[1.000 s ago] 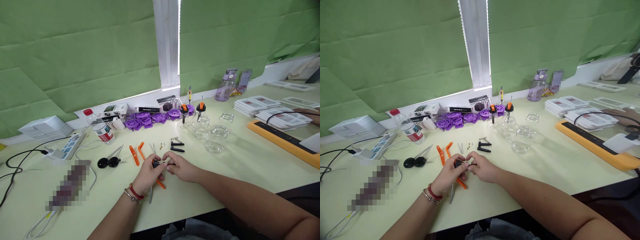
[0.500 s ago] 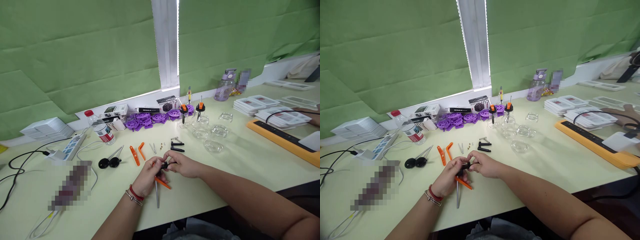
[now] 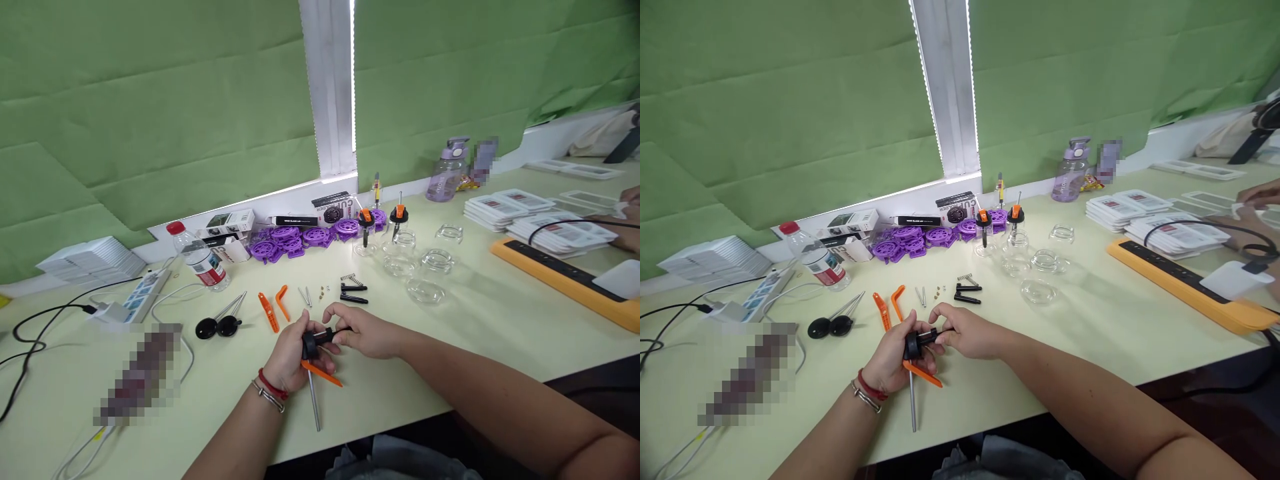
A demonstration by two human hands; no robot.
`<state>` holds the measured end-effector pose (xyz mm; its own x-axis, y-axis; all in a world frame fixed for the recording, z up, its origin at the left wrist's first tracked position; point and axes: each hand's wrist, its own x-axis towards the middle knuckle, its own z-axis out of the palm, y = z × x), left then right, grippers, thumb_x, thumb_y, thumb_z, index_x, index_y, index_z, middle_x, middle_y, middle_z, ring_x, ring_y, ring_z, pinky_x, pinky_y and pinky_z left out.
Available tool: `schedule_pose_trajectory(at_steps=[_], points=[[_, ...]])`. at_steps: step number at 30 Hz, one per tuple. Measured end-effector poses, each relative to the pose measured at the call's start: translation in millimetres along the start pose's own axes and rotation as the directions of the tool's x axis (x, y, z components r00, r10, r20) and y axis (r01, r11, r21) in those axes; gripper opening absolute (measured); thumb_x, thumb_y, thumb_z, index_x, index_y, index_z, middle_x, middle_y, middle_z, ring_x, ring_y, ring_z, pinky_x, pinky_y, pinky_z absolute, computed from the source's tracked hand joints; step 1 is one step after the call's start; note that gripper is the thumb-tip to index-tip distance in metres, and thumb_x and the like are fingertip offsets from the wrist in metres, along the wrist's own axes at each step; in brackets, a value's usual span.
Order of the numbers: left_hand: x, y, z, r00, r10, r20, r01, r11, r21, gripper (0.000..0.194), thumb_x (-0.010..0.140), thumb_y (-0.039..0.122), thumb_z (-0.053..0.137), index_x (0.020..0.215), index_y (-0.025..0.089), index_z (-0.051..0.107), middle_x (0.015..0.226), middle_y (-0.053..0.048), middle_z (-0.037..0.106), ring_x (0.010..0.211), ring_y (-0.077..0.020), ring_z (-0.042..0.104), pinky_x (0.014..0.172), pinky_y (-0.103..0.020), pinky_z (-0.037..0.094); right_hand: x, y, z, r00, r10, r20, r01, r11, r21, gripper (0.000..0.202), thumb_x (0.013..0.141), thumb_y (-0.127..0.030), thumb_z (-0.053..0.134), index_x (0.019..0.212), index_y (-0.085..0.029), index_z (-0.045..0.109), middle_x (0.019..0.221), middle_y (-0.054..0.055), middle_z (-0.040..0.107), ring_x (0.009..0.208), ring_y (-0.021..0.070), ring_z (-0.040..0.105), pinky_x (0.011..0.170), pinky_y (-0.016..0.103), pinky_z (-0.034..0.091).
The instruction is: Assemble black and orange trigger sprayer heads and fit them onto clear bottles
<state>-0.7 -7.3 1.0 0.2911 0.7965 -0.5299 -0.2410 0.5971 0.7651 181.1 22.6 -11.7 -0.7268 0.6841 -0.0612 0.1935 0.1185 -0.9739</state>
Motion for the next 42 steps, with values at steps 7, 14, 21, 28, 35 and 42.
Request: schedule_pose_trajectory(at_steps=[7,14,21,28,35,42], points=[[-1,-7,10.6,0.989,0.104,-0.106,-0.098,0.994,0.057,0.046,0.082,0.061,0.042,0.079,0.015,0.049,0.054,-0.006,0.062,0.036,-0.0188,0.057,0.040,-0.029,0.045,2,1,6,1.000,-0.019,0.016,0.019,0.999,0.038,0.024,0.083,-0.010,0.043,0.103,-0.022,0.043,0.071,-0.003,0.057,0.066,0.0121,0.052,0.065,0.025,0.039],[-8,0,2.6,0.988,0.056,0.141,-0.040,0.992,-0.116,0.052,0.084,0.064,0.034,0.086,0.016,0.055,0.060,-0.007,0.063,0.035,-0.0136,0.051,0.050,-0.035,0.050,0,-5,3,0.995,-0.093,0.041,0.090,0.994,0.066,0.020,0.087,-0.018,0.045,0.106,-0.022,0.041,0.078,-0.001,0.061,0.074,0.0140,0.056,0.074,0.029,0.040],[-13,7,-3.2,0.934,0.214,0.285,-0.140,0.956,-0.258,0.059,0.086,0.061,0.031,0.088,0.011,0.062,0.069,-0.012,0.065,0.054,-0.0191,0.061,0.066,-0.038,0.050,-4,-4,-9,0.999,-0.046,-0.006,0.046,0.995,0.087,0.028,0.084,-0.031,0.054,0.107,-0.023,0.040,0.081,-0.001,0.062,0.063,0.0110,0.048,0.065,0.025,0.037],[-13,4,-2.5,0.923,0.265,0.278,-0.215,0.957,-0.196,0.037,0.091,0.041,0.040,0.098,0.012,0.062,0.079,-0.011,0.065,0.066,-0.0191,0.062,0.074,-0.036,0.048,-6,1,-18,1.000,-0.023,-0.010,0.024,0.996,0.085,0.024,0.085,-0.028,0.051,0.106,-0.024,0.040,0.074,-0.004,0.055,0.054,0.0080,0.034,0.055,0.021,0.031],[-8,-1,-4.8,0.944,0.217,0.249,-0.157,0.958,-0.240,0.037,0.091,0.045,0.036,0.101,0.017,0.059,0.077,-0.008,0.060,0.060,-0.0153,0.054,0.065,-0.036,0.047,-1,2,-8,0.996,0.001,-0.091,-0.005,0.999,-0.048,0.020,0.087,-0.026,0.046,0.107,-0.024,0.044,0.076,-0.002,0.057,0.056,0.0096,0.039,0.058,0.023,0.034],[-4,-4,-5.6,0.953,0.196,0.232,-0.124,0.948,-0.292,0.037,0.091,0.046,0.038,0.101,0.016,0.059,0.074,-0.006,0.056,0.059,-0.0131,0.050,0.063,-0.033,0.045,3,1,2,0.981,-0.067,-0.184,0.048,0.993,-0.106,0.022,0.084,-0.018,0.046,0.104,-0.024,0.043,0.071,-0.004,0.053,0.059,0.0107,0.041,0.060,0.024,0.032]])
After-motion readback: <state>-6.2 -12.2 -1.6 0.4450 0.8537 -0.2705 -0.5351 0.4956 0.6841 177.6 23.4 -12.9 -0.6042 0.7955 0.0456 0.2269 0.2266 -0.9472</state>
